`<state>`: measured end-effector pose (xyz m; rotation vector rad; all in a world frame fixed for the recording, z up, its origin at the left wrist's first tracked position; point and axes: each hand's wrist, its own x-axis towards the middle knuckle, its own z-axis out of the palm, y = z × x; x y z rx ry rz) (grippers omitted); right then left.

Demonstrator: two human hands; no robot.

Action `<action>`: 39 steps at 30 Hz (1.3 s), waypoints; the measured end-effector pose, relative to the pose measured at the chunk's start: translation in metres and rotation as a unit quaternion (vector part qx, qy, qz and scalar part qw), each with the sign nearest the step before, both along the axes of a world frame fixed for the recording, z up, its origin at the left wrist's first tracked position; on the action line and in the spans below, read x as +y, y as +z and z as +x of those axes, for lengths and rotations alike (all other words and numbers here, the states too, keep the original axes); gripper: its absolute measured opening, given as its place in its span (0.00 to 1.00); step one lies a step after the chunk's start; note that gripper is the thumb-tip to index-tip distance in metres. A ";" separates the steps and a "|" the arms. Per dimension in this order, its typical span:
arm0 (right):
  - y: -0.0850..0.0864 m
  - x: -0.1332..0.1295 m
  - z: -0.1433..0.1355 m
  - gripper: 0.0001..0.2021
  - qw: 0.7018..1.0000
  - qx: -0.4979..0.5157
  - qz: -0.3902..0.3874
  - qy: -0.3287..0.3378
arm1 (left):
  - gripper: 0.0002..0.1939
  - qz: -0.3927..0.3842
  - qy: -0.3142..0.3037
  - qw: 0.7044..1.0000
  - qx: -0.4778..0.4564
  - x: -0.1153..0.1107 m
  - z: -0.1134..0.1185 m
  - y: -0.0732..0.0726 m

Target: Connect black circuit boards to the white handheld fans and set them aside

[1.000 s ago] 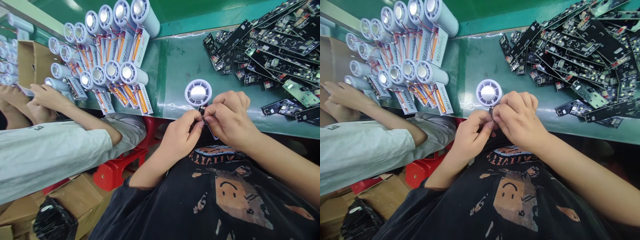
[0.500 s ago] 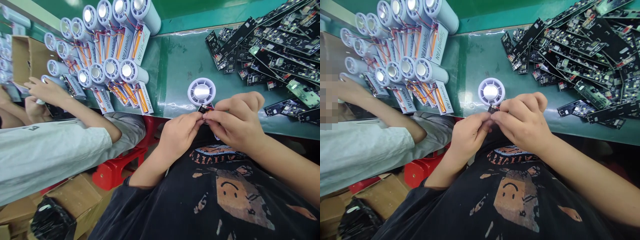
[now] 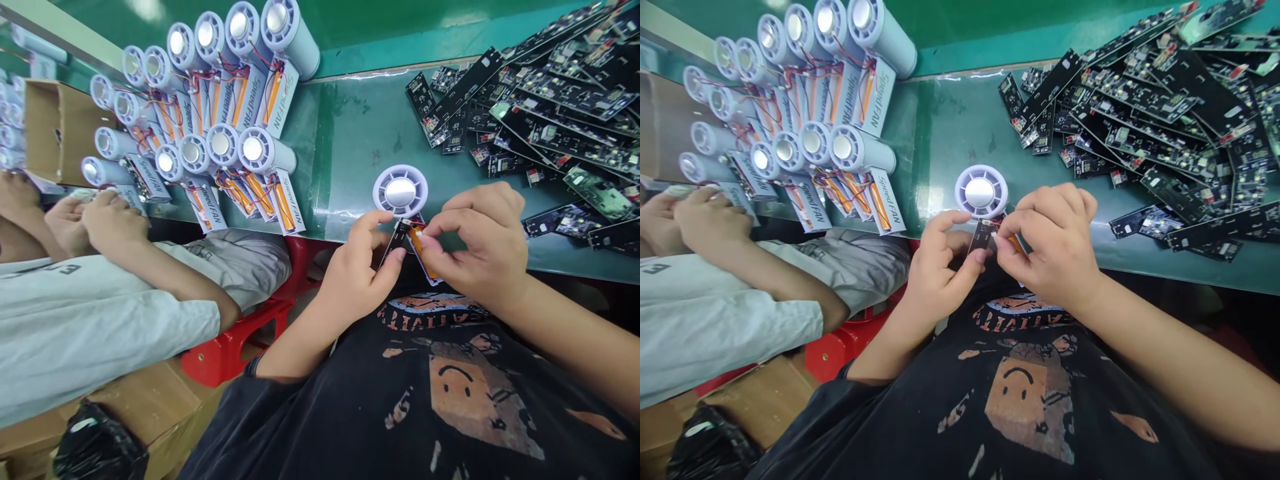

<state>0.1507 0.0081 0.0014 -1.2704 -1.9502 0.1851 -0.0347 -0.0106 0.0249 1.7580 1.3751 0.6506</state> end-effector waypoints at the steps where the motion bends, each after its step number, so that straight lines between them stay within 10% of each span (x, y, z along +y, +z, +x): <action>1: 0.001 0.001 0.000 0.08 1.000 -0.015 -0.003 -0.010 | 0.20 -0.008 -0.001 1.000 -0.008 0.000 0.000 0.000; 24: -0.006 -0.001 0.007 0.09 0.997 -0.006 -0.012 0.082 | 0.03 0.107 -0.041 0.993 0.031 0.001 0.005 -0.001; 39: 0.003 0.000 0.004 0.08 0.995 0.056 -0.071 0.043 | 0.15 0.139 -0.007 0.990 0.037 -0.001 0.003 -0.006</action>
